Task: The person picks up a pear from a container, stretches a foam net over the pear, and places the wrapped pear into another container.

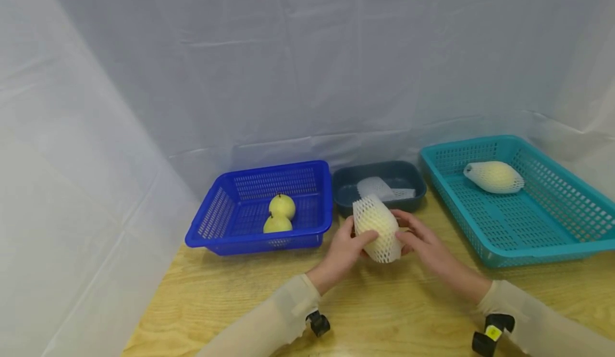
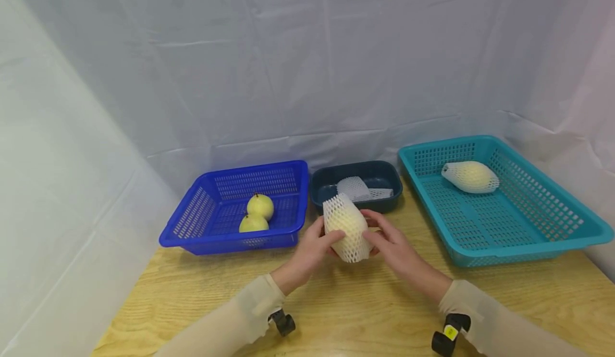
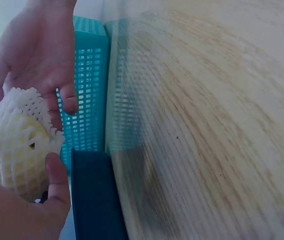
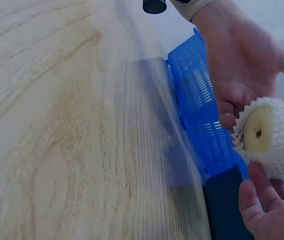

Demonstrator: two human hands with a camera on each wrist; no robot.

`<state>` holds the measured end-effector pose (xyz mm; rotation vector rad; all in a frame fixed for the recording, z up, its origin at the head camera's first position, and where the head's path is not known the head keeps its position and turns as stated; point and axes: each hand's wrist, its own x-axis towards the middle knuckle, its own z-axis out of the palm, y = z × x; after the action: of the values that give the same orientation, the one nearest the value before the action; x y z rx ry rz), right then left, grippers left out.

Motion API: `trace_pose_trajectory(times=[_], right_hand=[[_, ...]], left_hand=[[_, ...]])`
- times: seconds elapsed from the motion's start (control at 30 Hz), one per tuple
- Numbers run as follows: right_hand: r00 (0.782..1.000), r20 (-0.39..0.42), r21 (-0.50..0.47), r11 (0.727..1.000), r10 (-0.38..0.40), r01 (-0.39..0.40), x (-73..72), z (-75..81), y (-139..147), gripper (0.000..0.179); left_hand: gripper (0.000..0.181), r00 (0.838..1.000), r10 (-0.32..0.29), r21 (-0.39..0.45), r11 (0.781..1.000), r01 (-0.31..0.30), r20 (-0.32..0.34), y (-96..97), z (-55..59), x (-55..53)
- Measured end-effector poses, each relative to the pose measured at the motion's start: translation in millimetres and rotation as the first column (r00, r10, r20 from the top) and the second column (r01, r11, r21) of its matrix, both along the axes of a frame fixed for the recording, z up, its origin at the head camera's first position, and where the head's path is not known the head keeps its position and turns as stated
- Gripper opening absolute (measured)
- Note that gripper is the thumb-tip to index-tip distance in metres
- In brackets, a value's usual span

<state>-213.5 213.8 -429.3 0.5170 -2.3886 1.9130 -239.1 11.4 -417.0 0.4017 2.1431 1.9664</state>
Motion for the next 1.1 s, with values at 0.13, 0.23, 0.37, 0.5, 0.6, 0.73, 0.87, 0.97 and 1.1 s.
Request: trace_pose_trajectory(times=[0.13, 0.23, 0.37, 0.5, 0.6, 0.73, 0.87, 0.97, 1.1], right_hand=[[0.999, 0.033, -0.009, 1.000, -0.004, 0.004, -0.9, 1.5, 0.7, 0.052], [0.997, 0.077, -0.003, 1.000, -0.007, 0.007, -0.8, 3.2, 0.4, 0.057], [0.991, 0.126, -0.031, 0.999, 0.048, -0.044, -0.2, 4.6, 0.4, 0.065], [0.983, 0.136, -0.062, 0.992, 0.121, -0.114, 0.8, 3.7, -0.2, 0.068], [0.982, 0.146, -0.057, 0.992, 0.118, -0.111, 1.9, 2.8, -0.2, 0.070], [0.983, 0.165, -0.040, 0.996, 0.084, -0.078, 2.3, 2.1, 0.6, 0.072], [0.983, 0.173, -0.021, 0.998, 0.058, -0.055, 1.9, 1.4, 1.6, 0.073], [0.983, 0.182, -0.002, 0.999, 0.032, -0.033, 1.6, 1.6, 1.9, 0.074], [0.983, 0.182, 0.027, 1.000, -0.019, 0.014, 0.8, 2.2, 0.3, 0.077]], left_hand=[[0.051, 1.000, -0.002, 0.040, 0.999, 0.002, 0.004, -1.8, -0.5, -0.5], [0.053, 1.000, -0.009, 0.076, 0.997, 0.009, 0.009, -2.6, -1.2, -0.5], [0.056, 1.000, -0.015, 0.111, 0.994, 0.013, 0.016, -2.7, -1.2, -0.1], [0.058, 1.000, -0.021, 0.107, 0.994, 0.018, 0.023, -2.2, -1.1, -0.4], [0.059, 0.999, -0.028, 0.089, 0.996, 0.025, 0.028, -2.3, -1.2, -0.4], [0.056, 0.999, -0.033, 0.051, 0.998, 0.033, 0.008, -3.5, -0.8, -0.1], [0.049, 0.999, -0.026, -0.020, 0.999, 0.026, -0.037, -5.1, -0.2, -0.9], [0.050, 0.999, -0.012, -0.074, 0.997, 0.009, -0.048, -6.5, 0.5, -1.1], [0.056, 0.999, 0.011, -0.105, 0.994, -0.017, -0.053, -7.4, 0.4, -0.5]])
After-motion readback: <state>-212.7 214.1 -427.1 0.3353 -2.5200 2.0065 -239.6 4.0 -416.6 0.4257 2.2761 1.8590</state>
